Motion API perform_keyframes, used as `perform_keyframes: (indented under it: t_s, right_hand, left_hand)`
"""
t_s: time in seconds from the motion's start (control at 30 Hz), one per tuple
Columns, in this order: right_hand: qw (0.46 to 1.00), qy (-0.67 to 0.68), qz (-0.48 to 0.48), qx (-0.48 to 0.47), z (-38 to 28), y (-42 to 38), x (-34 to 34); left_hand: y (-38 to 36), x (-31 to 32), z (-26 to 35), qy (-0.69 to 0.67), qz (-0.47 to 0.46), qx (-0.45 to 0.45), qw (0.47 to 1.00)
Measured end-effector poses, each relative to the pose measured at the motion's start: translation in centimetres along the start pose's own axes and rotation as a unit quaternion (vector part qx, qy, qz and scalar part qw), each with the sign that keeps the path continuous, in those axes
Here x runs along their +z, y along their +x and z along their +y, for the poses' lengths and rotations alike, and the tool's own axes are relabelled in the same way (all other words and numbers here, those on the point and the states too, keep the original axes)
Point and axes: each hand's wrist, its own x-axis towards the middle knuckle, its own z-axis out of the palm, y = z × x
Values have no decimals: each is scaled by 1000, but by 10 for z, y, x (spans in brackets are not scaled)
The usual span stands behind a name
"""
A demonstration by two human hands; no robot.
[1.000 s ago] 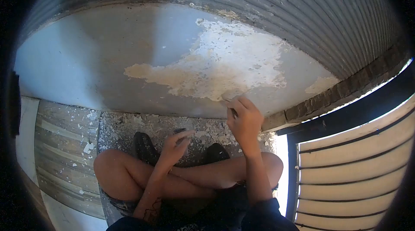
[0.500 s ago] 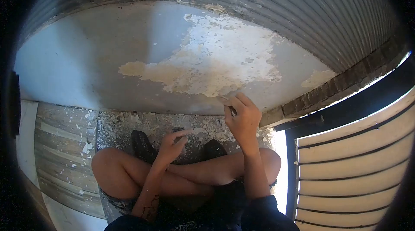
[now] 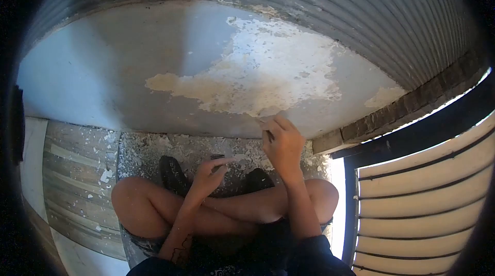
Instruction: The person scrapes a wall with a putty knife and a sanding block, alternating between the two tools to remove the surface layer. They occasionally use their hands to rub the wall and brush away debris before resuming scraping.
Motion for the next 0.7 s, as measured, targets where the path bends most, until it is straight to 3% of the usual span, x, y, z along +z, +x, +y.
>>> perform_keyframes:
  t_s: [0.23,0.3,0.33,0.4,0.53,0.7]
  right_hand:
    - [999,-14,-33,2,2,0,1]
    - [999,-4,-15,48,0,2,-7]
    - [999,-5,-16,49,3,3,-2]
    - [999,-21,-48,-1,9,5,10]
    - [999,25,-18,15,0,2,-4]
    - [999,-28,-40,0,7,2,4]
  left_hand:
    - [-1,1,1,42,10,-7,999]
    - [-1,1,2,-44,-6,-98,994]
    - [-2,2,2,-45,-7,-99,994]
    - [1,2,3,-9,-20,-81,996]
    - [-1,2,-1,-53,-31,-90,994]
    - [0,-1,20,-80,-46,-142,986]
